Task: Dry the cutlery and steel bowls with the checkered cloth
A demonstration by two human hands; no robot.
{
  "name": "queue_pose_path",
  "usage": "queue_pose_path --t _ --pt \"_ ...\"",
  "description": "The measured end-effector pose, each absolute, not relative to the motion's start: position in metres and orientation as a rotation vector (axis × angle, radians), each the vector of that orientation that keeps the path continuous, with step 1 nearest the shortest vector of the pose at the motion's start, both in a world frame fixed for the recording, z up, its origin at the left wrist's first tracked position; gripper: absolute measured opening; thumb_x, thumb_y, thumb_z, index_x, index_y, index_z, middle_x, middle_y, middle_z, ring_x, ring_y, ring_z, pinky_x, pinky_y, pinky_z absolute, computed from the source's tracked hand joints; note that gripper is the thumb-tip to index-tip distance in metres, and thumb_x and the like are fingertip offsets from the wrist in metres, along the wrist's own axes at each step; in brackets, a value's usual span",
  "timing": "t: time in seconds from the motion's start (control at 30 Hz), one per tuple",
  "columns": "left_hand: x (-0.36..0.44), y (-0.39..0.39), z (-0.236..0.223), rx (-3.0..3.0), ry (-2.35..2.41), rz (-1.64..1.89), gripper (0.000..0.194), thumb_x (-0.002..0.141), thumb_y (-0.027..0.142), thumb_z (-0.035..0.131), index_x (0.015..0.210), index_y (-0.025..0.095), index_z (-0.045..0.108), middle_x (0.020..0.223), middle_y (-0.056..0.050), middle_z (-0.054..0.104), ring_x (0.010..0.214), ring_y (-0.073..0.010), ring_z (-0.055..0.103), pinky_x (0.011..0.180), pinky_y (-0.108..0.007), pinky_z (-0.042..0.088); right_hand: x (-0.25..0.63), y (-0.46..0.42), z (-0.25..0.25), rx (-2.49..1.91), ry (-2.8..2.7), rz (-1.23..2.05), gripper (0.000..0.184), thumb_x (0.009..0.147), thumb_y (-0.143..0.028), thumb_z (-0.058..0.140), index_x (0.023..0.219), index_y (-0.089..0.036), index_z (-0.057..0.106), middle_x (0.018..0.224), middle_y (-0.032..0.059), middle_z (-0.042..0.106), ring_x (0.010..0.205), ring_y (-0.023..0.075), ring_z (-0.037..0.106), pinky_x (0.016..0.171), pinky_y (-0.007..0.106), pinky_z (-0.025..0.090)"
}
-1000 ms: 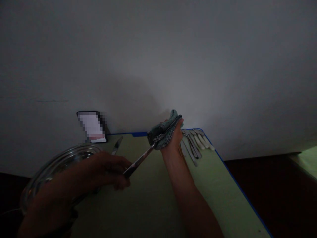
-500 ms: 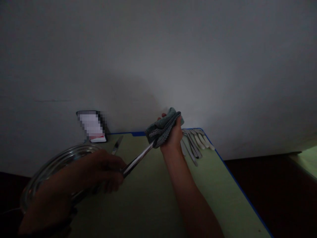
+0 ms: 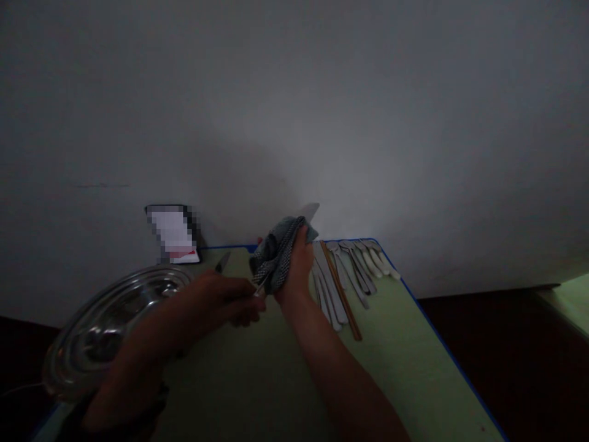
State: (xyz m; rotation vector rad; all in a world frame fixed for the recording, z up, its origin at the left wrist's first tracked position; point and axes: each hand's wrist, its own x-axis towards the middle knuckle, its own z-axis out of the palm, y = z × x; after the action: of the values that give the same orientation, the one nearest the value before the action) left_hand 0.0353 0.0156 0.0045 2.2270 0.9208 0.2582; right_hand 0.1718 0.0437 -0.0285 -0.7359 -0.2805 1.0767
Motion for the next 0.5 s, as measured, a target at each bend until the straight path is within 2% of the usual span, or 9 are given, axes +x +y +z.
queue_pose_path --t 0.17,0.4,0.5 --pt "0.037 0.020 -0.002 2.302 1.035 0.322 0.032 0.088 0.040 0.050 0.073 0.017 0.065 0.064 0.001 0.070 0.055 -0.0100 0.064 0.057 -0.019 0.046 0.162 0.046 -0.046 -0.937 -0.454 1.038 0.040 0.081 -0.059 0.042 0.083 -0.020 0.051 0.063 -0.0010 0.059 0.061 0.0132 0.062 0.061 0.029 0.054" --pt "0.040 0.019 -0.002 2.286 1.090 0.387 0.031 0.087 0.039 0.049 0.070 0.017 0.063 0.061 0.002 0.068 0.053 -0.0095 0.062 0.055 -0.019 0.044 0.166 0.047 -0.047 -0.976 -0.558 0.948 0.050 0.078 -0.064 0.043 0.096 -0.019 0.055 0.074 0.0021 0.063 0.072 0.0148 0.064 0.063 0.029 0.052" --pt "0.042 0.017 0.000 2.284 1.069 0.395 0.034 0.088 0.040 0.047 0.067 0.017 0.061 0.057 0.003 0.066 0.051 -0.0086 0.061 0.054 -0.019 0.042 0.173 0.052 -0.052 -0.977 -0.626 0.947 0.055 0.080 -0.065 0.036 0.101 -0.018 0.055 0.080 0.0052 0.065 0.076 0.0156 0.064 0.066 0.030 0.051"
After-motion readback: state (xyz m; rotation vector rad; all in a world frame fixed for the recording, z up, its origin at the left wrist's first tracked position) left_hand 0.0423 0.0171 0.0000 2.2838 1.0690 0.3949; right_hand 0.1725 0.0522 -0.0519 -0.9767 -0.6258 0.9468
